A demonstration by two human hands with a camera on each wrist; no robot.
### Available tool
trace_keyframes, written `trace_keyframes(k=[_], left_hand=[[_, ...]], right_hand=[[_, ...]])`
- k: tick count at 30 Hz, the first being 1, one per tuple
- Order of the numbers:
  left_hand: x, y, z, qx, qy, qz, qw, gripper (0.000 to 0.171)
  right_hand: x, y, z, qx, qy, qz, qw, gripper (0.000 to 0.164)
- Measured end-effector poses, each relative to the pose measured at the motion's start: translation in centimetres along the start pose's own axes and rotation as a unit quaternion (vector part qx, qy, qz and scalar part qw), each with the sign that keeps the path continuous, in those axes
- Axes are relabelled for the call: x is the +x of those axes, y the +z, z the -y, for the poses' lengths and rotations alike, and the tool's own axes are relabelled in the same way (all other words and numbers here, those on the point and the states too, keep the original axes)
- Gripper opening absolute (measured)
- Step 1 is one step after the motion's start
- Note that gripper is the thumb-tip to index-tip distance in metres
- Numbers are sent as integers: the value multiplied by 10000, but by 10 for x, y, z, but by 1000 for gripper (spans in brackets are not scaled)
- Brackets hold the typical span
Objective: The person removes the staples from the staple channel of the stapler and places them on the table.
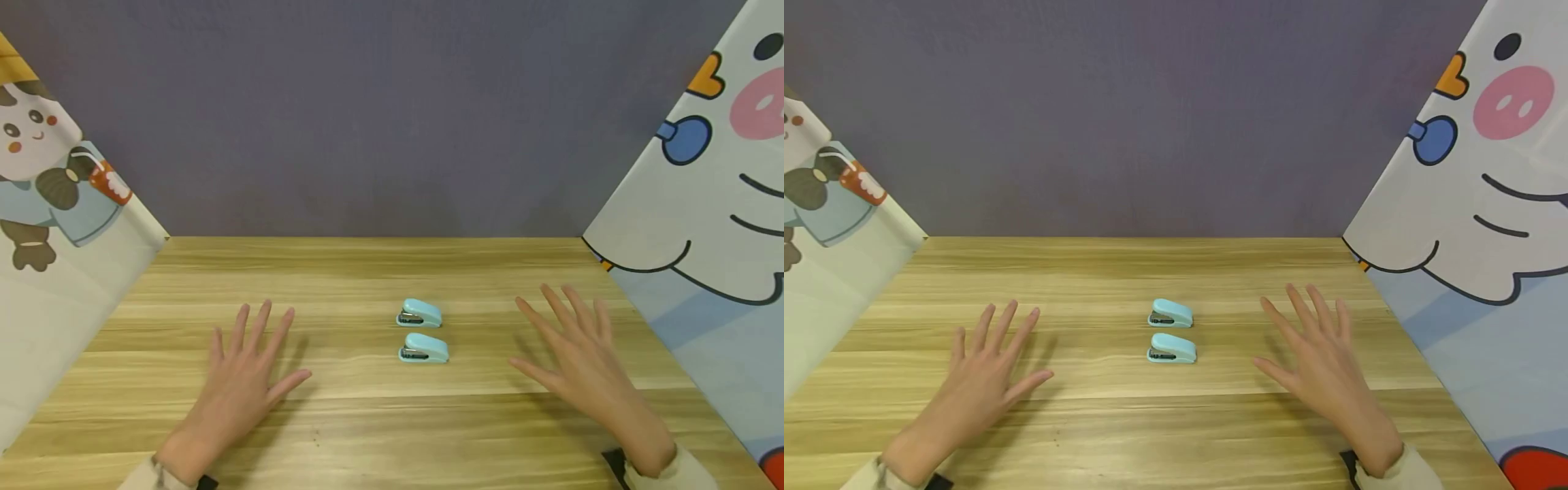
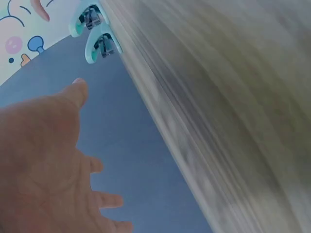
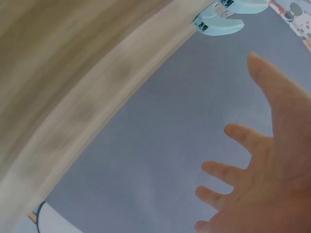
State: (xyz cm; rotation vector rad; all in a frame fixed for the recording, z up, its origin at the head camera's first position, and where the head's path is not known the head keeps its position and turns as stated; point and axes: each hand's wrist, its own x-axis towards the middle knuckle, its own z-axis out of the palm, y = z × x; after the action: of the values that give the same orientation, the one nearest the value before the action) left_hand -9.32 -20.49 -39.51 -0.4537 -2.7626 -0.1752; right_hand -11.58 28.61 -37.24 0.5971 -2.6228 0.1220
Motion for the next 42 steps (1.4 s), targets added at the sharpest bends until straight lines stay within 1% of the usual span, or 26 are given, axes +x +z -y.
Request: trace_keyframes(k=[4,8,12,17,21,24,28,31,34,40,42], left_hand=[[3,0,-2,-259,81,162,9995,88],[8,1,-4,-378,241,150,9989,82],[14,2,-8,-461,370,206,9980,73],[19,1,-14,-612,421,449,9962,62],[24,1,-19,-738,524,556,9943,60],[30,4,-23,-873,680,572,9922,58],[39,8,-29,-1052,906,599,9885,49],[46,12,-33,-1101,1084,605,9861,44],[53,16,-37,-1178,1194,650,9837,43],[70,22,-45,-1501,1217,813,9778,42],[76,24,-47,-1746,1187,895,9733,41]], right_hand=[[8,-2,4,53,-259,-22,9996,81],[17,-3,9,197,-436,54,9988,76],[27,-2,16,443,-535,206,9974,72],[38,2,26,705,-612,487,9944,63],[44,4,33,915,-567,662,9920,56],[51,6,38,1029,-590,628,9910,51],[65,11,46,1151,-810,574,9884,47],[75,15,53,1221,-951,629,9860,45],[84,20,60,1287,-975,741,9841,43],[101,30,74,1395,-1051,938,9801,39],[107,33,78,1383,-1123,956,9794,38]])
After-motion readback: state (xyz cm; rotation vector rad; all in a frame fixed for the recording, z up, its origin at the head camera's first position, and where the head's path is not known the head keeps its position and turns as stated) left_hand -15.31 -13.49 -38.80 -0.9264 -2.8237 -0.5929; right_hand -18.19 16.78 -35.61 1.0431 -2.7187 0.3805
